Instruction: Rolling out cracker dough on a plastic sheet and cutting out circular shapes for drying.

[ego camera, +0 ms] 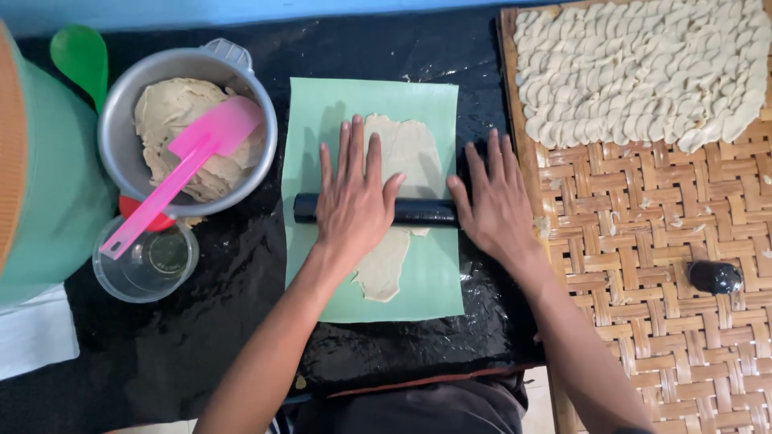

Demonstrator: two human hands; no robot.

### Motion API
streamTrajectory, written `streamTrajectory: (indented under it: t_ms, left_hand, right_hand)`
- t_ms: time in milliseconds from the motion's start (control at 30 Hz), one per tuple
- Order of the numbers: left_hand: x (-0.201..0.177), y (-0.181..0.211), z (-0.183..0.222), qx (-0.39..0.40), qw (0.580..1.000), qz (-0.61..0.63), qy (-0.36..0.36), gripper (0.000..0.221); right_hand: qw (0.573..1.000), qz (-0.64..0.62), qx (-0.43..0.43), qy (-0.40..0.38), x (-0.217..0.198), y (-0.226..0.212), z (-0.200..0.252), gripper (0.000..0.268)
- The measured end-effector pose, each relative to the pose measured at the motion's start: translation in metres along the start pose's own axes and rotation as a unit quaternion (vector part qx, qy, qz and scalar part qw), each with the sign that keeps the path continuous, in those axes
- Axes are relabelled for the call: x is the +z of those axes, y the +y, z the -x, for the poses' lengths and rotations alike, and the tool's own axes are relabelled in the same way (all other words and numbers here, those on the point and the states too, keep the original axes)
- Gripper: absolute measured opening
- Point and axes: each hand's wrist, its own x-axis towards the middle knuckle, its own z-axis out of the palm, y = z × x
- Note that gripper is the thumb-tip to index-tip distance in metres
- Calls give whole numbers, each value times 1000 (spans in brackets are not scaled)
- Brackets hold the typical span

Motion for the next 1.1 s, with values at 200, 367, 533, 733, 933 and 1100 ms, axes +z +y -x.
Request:
streamTrajectory:
  t_ms: [200,367,533,733,933,1100]
  left_hand:
    - [8,-12,-45,-40,999,18,13,68]
    - [-3,1,-14,-21,1000,14,-10,67]
    - [-1,12,29,-14,998,-44,-46,66]
    - [-14,27,70,-8,998,9,-68,72]
    - [-31,37,113,9,996,31,-84,68]
    - [-38,41,141,27,996,72,-38,54]
  right_hand:
    - [998,-41,47,-10,1,9,-43,63]
    - [999,-31,42,-14,-3,-3,-14,62]
    - [999,21,35,-14,0,-17,31,62]
    - [999,31,33,-17,-1,-25,80,67]
    - [997,20,36,-60,-7,-35,130,67]
    - [1000,-11,10,-8,-24,-51,148,61]
